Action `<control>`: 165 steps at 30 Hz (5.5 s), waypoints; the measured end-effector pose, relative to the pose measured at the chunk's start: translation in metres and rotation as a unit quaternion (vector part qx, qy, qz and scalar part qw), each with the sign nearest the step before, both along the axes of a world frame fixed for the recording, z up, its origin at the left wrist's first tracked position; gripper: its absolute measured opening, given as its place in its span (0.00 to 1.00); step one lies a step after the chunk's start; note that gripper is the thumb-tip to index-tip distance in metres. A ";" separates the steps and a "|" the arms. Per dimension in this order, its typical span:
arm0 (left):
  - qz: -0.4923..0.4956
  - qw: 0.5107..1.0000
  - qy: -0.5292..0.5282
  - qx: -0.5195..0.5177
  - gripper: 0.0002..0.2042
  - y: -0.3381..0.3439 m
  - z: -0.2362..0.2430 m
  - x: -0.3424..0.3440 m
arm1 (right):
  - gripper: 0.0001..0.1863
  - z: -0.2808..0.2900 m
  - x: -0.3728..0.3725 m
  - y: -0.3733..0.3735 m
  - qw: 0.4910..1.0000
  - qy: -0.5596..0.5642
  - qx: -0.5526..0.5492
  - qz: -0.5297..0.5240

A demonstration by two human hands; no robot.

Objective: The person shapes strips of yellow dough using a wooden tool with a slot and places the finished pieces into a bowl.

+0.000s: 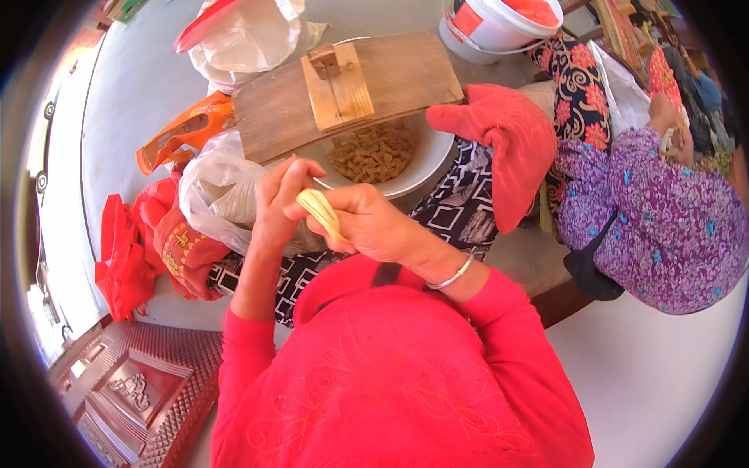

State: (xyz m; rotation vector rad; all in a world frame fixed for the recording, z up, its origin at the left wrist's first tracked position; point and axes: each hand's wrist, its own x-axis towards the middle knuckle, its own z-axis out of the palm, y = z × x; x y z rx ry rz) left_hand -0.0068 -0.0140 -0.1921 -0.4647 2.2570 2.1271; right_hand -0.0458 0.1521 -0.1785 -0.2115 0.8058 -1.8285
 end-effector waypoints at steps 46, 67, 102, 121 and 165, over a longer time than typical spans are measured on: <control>0.109 0.957 -0.070 0.258 0.08 0.042 -0.042 0.027 | 0.05 -0.049 -0.007 -0.003 0.837 0.422 0.220 -0.271; -0.056 0.950 -0.102 0.289 0.09 -0.007 -0.034 0.037 | 0.16 -0.013 -0.028 0.062 0.809 0.442 0.273 -0.273; 0.069 0.986 -0.042 0.144 0.07 0.021 -0.049 0.020 | 0.11 -0.010 0.002 0.009 0.642 0.722 0.245 -0.083; 0.091 0.976 0.146 -0.134 0.06 0.044 -0.027 0.006 | 0.07 -0.059 -0.023 -0.012 0.937 0.076 0.165 -0.299; 0.100 0.945 0.116 -0.290 0.06 0.023 -0.050 0.022 | 0.14 -0.052 -0.002 -0.003 0.988 0.026 0.133 -0.080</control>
